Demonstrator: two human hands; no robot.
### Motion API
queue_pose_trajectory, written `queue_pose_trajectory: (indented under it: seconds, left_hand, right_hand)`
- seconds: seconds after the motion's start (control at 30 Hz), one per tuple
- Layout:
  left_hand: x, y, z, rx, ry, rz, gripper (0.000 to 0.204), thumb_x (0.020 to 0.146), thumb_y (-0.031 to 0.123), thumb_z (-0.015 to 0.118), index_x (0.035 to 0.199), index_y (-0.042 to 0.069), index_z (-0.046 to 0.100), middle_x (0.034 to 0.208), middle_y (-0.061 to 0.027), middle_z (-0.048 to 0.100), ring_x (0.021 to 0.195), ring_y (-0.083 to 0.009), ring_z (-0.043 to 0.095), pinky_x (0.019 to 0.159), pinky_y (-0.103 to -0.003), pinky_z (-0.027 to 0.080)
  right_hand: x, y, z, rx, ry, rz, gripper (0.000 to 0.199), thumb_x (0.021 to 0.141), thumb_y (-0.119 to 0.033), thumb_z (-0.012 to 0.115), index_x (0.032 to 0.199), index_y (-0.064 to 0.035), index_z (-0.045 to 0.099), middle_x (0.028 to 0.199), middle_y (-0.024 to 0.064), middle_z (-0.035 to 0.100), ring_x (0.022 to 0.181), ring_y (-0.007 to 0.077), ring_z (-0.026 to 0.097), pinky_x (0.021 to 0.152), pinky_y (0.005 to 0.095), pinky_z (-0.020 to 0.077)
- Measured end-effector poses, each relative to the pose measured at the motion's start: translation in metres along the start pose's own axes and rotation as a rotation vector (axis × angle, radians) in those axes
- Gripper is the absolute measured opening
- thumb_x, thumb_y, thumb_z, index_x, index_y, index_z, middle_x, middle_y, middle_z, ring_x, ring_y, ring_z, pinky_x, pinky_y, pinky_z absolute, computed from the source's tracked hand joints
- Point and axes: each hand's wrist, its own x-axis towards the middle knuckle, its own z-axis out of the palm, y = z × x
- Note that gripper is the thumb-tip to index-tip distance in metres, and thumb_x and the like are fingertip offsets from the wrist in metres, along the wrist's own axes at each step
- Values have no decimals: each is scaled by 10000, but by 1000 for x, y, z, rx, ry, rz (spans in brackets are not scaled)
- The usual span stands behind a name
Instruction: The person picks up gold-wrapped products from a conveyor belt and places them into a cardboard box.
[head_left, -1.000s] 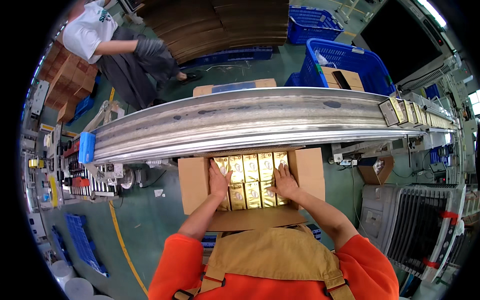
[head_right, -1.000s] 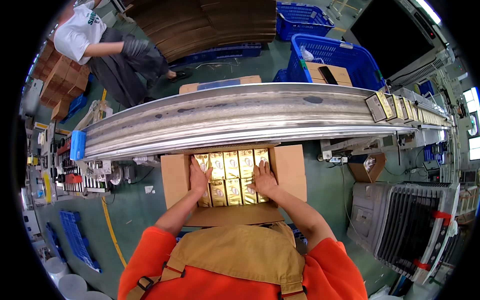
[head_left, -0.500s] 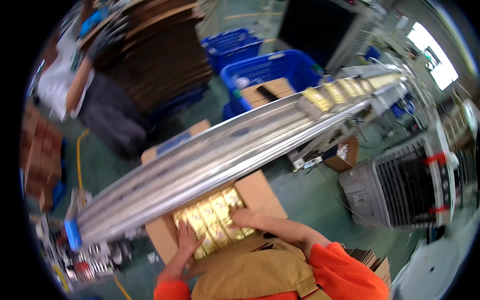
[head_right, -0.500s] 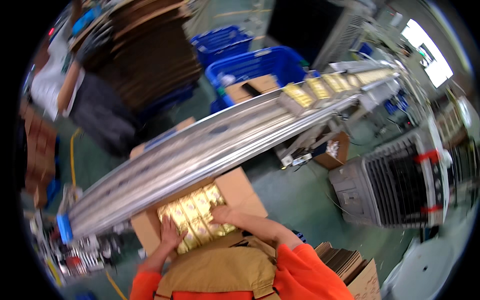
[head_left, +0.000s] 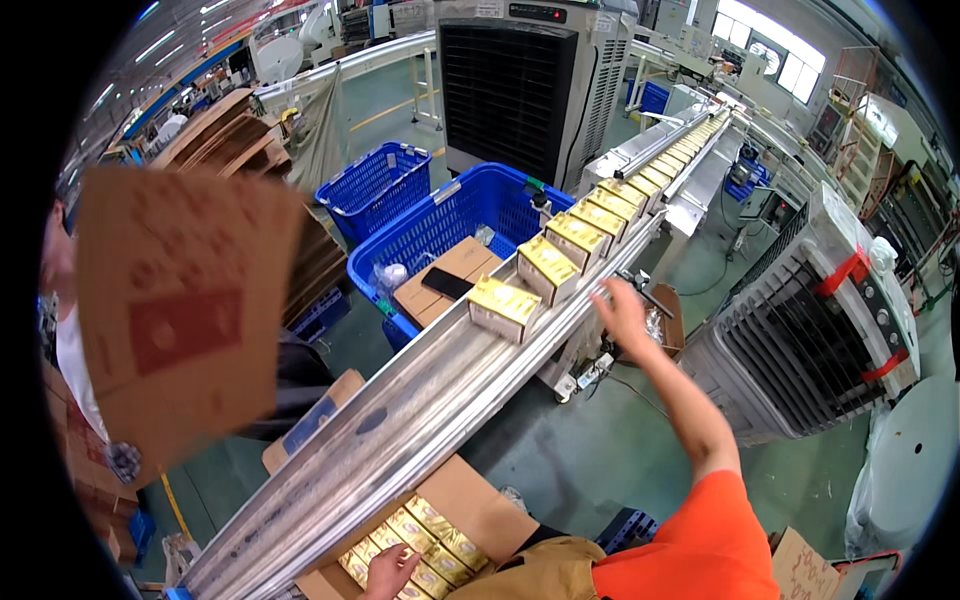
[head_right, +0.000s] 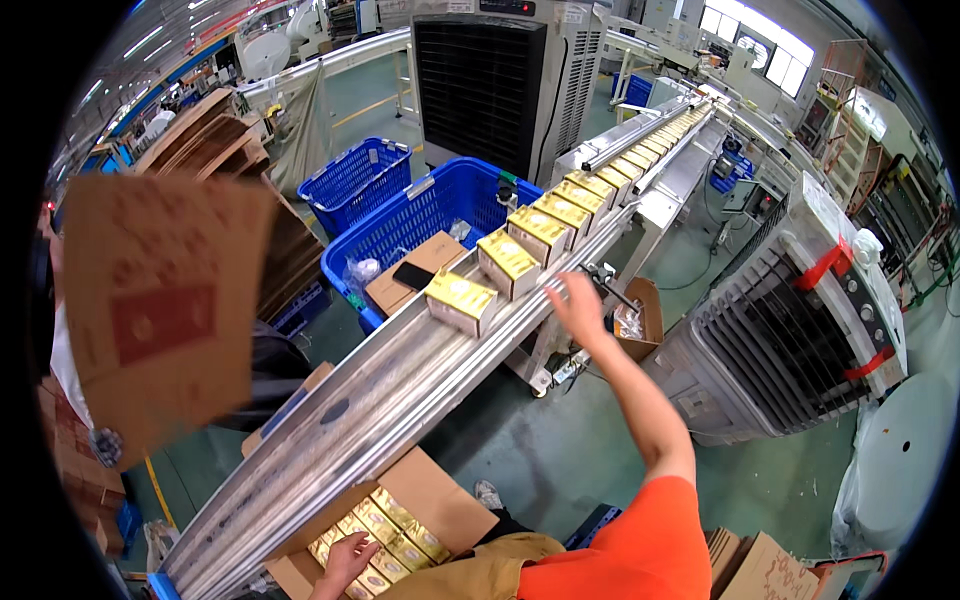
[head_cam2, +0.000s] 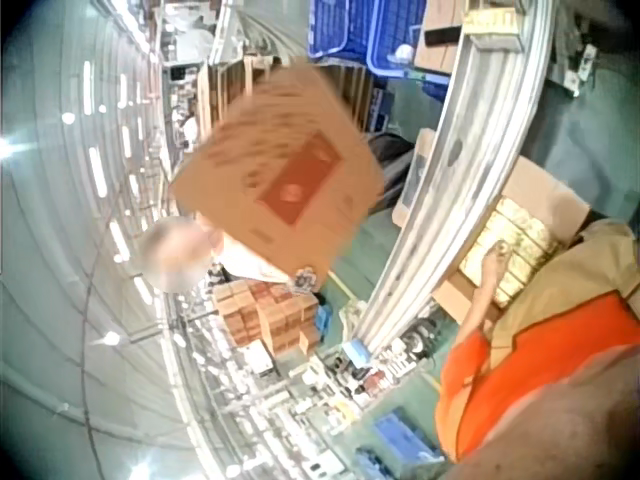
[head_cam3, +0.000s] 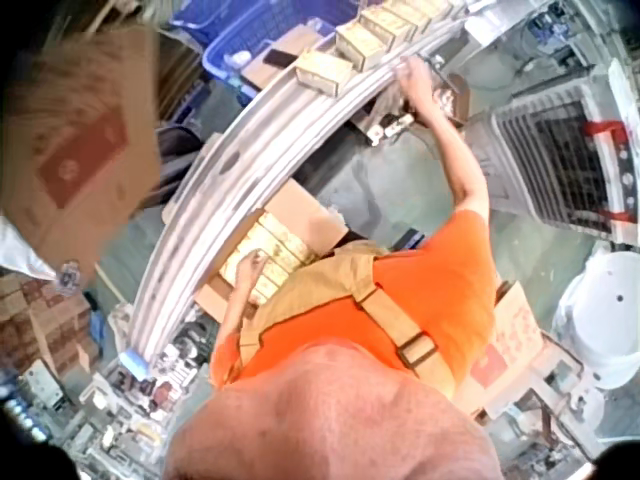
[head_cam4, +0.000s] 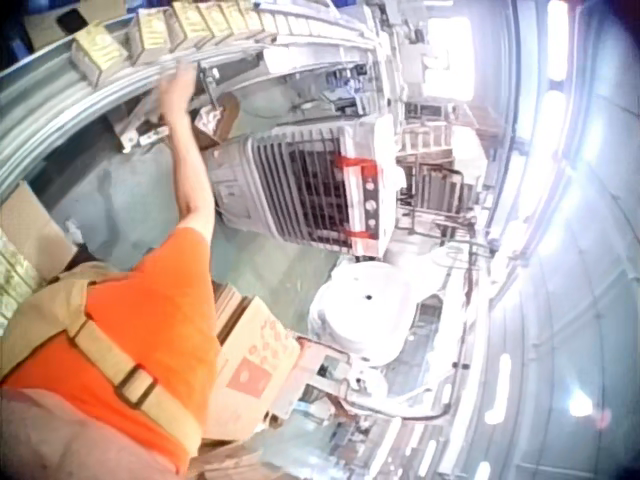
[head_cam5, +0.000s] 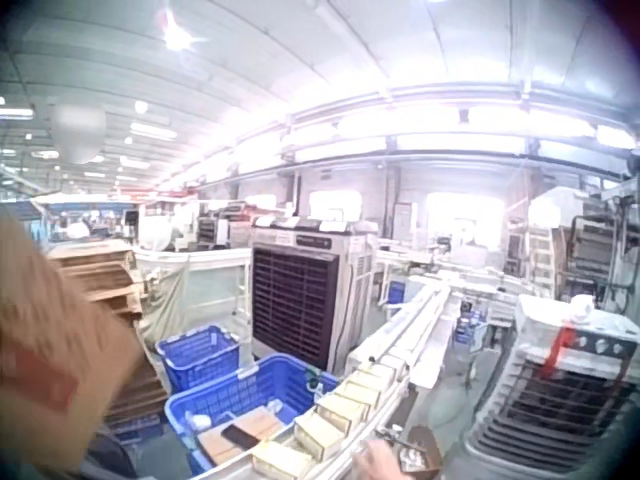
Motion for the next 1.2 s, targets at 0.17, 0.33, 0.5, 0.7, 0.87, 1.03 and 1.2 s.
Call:
queue_pose_trajectory:
  seconds: [0.17, 0.33, 0.5, 0.7, 0.87, 1.03, 1.2]
  left_hand:
    - [48, 125, -23, -172, 130, 171, 277, 851, 163, 663, 1054, -23, 630, 875, -115, 676, 760, -144, 659, 688, -259, 531]
    - [72, 146, -21, -349, 221, 102, 251, 859, 94, 645, 1080, -24, 622, 892, -100, 678, 780, -137, 656, 700, -255, 529]
    - [108, 160, -28, -567, 286, -11, 285, 888, 143, 625, 1131, -4, 592, 877, -103, 667, 792, -131, 649, 699, -248, 521]
    - [174, 173, -34, -878, 182, 95, 468, 925, 223, 584, 1314, 21, 419, 1017, -115, 609, 860, -159, 629, 705, -268, 529]
    - [196, 123, -51, -929, 227, -17, 682, 901, 398, 589, 1383, -3, 321, 1034, -109, 578, 885, -157, 590, 691, -283, 530]
    - [164, 64, -90, -521, 462, -63, 681, 768, 457, 715, 1212, -5, 485, 1103, -138, 629, 983, -188, 615, 843, -311, 481]
    - [88, -13, -109, -686, 636, -88, 632, 696, 372, 805, 1134, 12, 525, 1032, -95, 648, 932, -174, 615, 828, -300, 475]
  right_hand:
    - [114, 95, 19, -229, -210, 172, 512, 854, -400, 600, 1101, 44, 536, 1039, 228, 579, 1005, 372, 544, 866, 431, 444]
    - [176, 151, 53, -362, -482, 401, 857, 787, -662, 540, 1215, 79, 487, 1168, 302, 535, 1123, 396, 509, 962, 429, 408]
    - [204, 158, 54, -510, -618, 380, 1051, 637, -813, 541, 1214, 65, 530, 1184, 275, 530, 1092, 407, 517, 953, 439, 414]
    - [189, 136, 64, -205, -769, 453, 1288, 494, -750, 721, 1336, 132, 305, 1210, 312, 525, 1133, 359, 545, 969, 376, 431]
    - [121, -12, 84, -77, -967, 298, 1168, 516, -732, 717, 1264, 116, 423, 1095, 316, 585, 1033, 389, 593, 907, 401, 463]
    - [39, -163, 115, 102, -1063, 179, 1099, 509, -726, 730, 1139, 143, 493, 1055, 304, 607, 1014, 384, 606, 888, 402, 474]
    - [-31, -274, 130, 388, -930, 94, 1042, 526, -656, 768, 1184, 103, 491, 1052, 278, 622, 1005, 371, 613, 892, 387, 473]
